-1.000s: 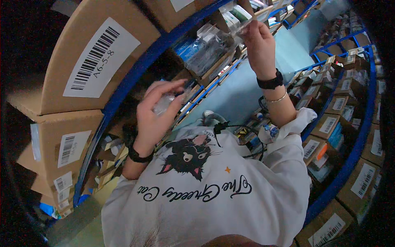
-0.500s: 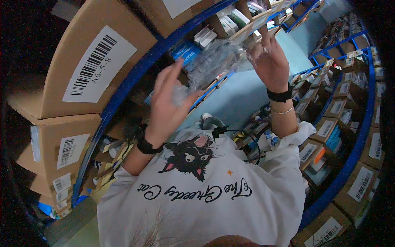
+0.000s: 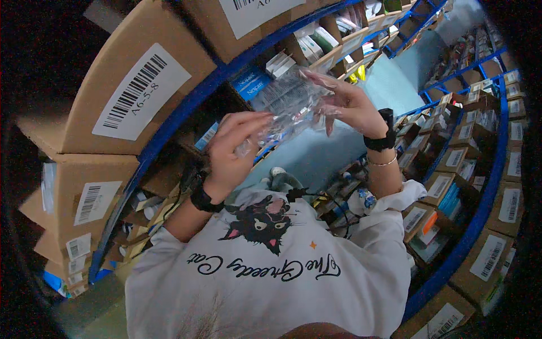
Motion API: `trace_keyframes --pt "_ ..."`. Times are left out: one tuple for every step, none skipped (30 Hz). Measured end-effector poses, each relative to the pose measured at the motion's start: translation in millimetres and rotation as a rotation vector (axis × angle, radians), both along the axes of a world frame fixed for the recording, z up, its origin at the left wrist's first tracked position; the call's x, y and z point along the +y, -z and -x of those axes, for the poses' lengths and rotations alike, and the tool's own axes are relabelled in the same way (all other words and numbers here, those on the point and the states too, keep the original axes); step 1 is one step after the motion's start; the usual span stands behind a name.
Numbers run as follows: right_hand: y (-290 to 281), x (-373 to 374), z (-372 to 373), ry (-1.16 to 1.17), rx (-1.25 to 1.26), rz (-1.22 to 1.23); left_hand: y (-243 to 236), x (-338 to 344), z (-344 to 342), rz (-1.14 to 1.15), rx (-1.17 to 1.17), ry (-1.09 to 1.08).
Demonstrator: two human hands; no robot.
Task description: Picking various boxed and bagged items from warehouse shelves and placing them into a plastic bag.
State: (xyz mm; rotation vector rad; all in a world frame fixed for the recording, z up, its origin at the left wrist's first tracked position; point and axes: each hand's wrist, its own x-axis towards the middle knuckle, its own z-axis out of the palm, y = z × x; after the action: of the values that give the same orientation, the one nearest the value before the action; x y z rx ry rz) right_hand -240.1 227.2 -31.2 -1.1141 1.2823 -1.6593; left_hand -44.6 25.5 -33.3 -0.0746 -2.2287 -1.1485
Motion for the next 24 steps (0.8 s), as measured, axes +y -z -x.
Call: trace_keyframes --pt "-12 -6 -5 0.070 -0.012 -0.120 -1 3 0 -0.007 0.005 -0.002" --pt "-20 -11 -7 0.064 -0.009 -0.121 -1 6 1 -0.015 0.011 -0.006" --pt "-27 -15 -9 0.099 0.046 -0.138 -2 7 1 -0.013 0.013 -0.008" --pt "-31 -18 -10 0.132 0.101 -0.155 -2 8 1 -0.010 0.027 -0.011" --pt "-27 -19 -8 0.128 0.103 -0.153 -2 8 1 -0.006 0.041 -0.015" --pt "-20 -19 -4 0.175 0.258 -0.246 -2 8 0 -0.005 0.045 -0.015" --pt "-17 -21 -1 0.198 0.338 -0.292 -2 9 -2 -0.015 -0.001 -0.034" --pt "-16 -22 3 0.220 0.417 -0.337 -2 9 -3 -0.025 -0.046 -0.054" --pt "-15 -26 8 0.279 0.762 -0.127 0 7 -4 -0.024 -0.045 -0.059" --pt "-14 -29 10 0.333 1.098 0.096 4 5 -4 -0.033 -0.024 -0.060" --pt "-14 -31 9 0.330 1.099 0.099 5 3 -5 -0.041 -0.004 -0.061" --pt "-13 -33 7 0.348 1.219 0.043 5 2 -5 -0.042 -0.002 -0.065" --pt "-13 -35 7 0.366 1.339 -0.015 5 2 -6 -0.070 -0.015 -0.042" --pt "-10 -36 7 0.363 1.340 -0.014 5 1 -6 -0.098 -0.028 -0.018" --pt "-7 -38 7 0.377 1.452 -0.035 5 1 -7 -0.098 -0.030 -0.025" --pt "-4 -40 7 0.392 1.564 -0.056 6 1 -8 -0.078 -0.038 -0.037" --pt "-4 -42 6 0.388 1.562 -0.053 6 1 -8 -0.058 -0.047 -0.049" --pt "-5 -44 6 0.382 1.562 -0.030 7 0 -9 -0.059 -0.048 -0.052" --pt "-5 -46 5 0.376 1.563 -0.007 9 -1 -9 -0.071 -0.037 -0.062" --pt "-4 -47 6 0.374 1.562 -0.007 10 -2 -9 -0.083 -0.026 -0.072" --pt "-3 -47 6 0.371 1.502 -0.042 12 -3 -9 -0.084 -0.027 -0.075" --pt "-2 -47 8 0.368 1.441 -0.076 13 -4 -10 -0.094 -0.019 -0.085" --pt "-1 -47 14 0.366 1.440 -0.076 13 -5 -11 -0.104 -0.011 -0.096" --pt "-2 -46 24 0.285 1.324 -0.086 13 -4 -11 -0.107 -0.011 -0.094"
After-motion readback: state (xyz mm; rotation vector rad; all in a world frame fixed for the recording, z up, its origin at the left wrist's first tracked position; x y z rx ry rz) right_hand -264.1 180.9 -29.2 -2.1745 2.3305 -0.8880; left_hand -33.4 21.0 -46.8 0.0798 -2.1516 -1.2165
